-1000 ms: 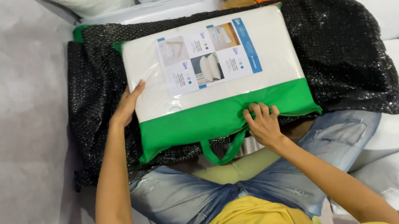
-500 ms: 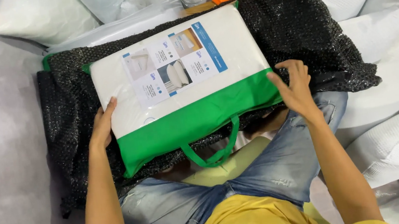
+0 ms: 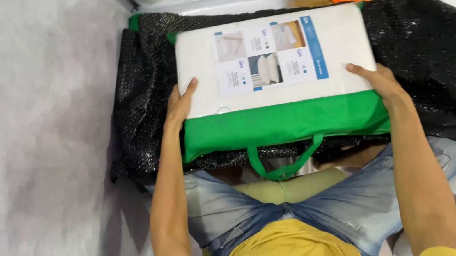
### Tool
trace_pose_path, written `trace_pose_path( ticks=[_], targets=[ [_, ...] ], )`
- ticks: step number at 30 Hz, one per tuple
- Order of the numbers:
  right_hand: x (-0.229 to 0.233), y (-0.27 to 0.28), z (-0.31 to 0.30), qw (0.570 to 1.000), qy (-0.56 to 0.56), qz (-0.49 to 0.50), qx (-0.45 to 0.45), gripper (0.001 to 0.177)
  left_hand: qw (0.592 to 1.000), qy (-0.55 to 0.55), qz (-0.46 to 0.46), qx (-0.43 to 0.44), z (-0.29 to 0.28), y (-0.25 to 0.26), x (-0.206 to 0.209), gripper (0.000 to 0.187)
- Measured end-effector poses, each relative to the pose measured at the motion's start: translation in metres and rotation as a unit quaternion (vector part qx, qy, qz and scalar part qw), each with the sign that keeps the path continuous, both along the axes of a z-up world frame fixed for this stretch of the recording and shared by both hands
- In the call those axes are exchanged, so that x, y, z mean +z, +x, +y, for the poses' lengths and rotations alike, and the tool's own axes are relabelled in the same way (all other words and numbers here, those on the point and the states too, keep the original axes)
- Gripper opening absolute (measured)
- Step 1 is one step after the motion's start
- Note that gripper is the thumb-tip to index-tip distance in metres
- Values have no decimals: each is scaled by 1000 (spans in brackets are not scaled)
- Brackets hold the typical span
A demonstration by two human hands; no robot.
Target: Wrapping a packaged pillow in black bubble wrap for shipping by unfolding the wrap and folding it around the pillow.
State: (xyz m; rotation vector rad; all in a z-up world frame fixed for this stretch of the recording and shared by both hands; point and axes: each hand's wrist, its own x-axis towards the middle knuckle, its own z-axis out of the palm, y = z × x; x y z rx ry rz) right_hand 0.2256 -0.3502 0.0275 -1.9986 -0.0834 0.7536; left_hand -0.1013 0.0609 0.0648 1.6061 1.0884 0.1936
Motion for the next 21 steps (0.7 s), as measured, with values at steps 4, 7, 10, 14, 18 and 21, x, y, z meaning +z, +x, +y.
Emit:
trace_pose_path(
  ticks=[4,7,10,14,18,21],
  targets=[
    [28,-10,13,993,40,-111,-6,66,1000,-2,-12,14,5,5,28,80],
    [38,-19,12,991,42,-128,-15,66,999,12,-33,11,11,7,31,82],
    [43,-21,20,991,31,-129,-14,66,1000,11,-17,12,20,10,24,85],
    [47,-31,33,996,-20,-89,-14,65,1000,-17,-12,20,20,10,3,88],
    [33,-27,22,992,39,-120,-12,60,1000,11,-9,12,13,4,7,80],
    [42,-29,22,985,47,-165,-29,65,999,31,-33,22,11,2,19,74]
  ],
)
